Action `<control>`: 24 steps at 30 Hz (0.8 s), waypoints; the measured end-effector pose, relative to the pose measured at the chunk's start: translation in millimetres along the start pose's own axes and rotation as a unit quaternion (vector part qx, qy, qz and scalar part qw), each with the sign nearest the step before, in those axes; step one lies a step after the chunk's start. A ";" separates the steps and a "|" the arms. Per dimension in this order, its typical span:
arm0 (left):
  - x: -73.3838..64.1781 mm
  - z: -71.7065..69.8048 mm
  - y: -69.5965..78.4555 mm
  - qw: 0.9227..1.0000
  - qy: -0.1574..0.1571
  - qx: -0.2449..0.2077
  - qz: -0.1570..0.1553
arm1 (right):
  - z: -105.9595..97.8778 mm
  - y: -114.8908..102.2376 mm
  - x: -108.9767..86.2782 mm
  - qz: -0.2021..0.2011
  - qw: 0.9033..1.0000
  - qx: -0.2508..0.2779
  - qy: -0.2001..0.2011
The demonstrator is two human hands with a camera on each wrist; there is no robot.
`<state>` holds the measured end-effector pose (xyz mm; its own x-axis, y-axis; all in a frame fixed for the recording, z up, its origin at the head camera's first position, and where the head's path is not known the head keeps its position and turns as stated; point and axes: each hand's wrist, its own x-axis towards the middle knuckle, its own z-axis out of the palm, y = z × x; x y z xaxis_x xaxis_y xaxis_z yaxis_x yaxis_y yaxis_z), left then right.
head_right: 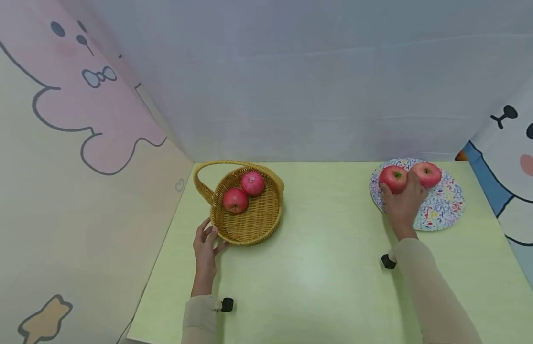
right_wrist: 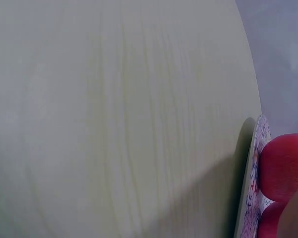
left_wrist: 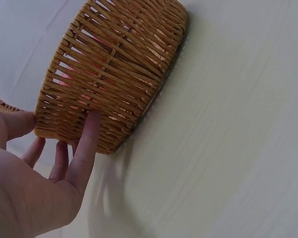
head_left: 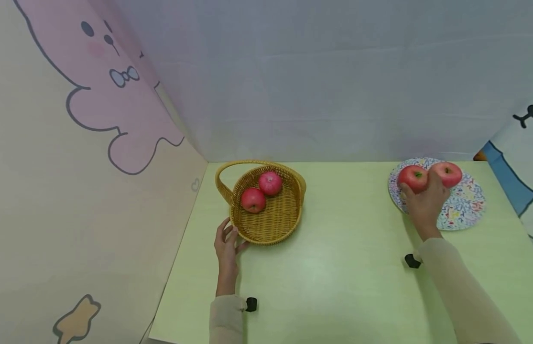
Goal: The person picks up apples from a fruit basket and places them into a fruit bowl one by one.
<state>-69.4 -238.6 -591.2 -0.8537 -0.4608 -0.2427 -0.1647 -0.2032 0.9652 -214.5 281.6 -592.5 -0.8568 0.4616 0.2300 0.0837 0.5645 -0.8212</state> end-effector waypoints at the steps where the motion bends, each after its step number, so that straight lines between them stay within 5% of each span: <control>1: 0.5 0.1 -0.3 1.000 -0.002 0.000 0.002 | -1.3 -0.2 -1.4 -0.009 1.000 0.004 0.006; 9: 1.8 0.0 -3.1 1.000 -0.005 -0.005 0.009 | -9.3 7.2 -16.3 -0.103 0.993 0.034 0.037; 17: -0.8 0.4 -2.5 1.000 -0.005 -0.008 0.010 | -15.9 2.0 -46.0 -0.103 0.993 0.055 0.016; 24: 0.7 -1.1 -3.0 1.000 -0.006 -0.005 0.012 | -25.9 -37.2 -73.3 -0.081 0.983 0.161 -0.047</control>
<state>-69.0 -239.3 -594.3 -0.8629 -0.4559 -0.2182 -0.1387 -0.2015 0.9696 -141.7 244.5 -565.3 -0.8902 0.3098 0.3341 -0.2098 0.3724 -0.9041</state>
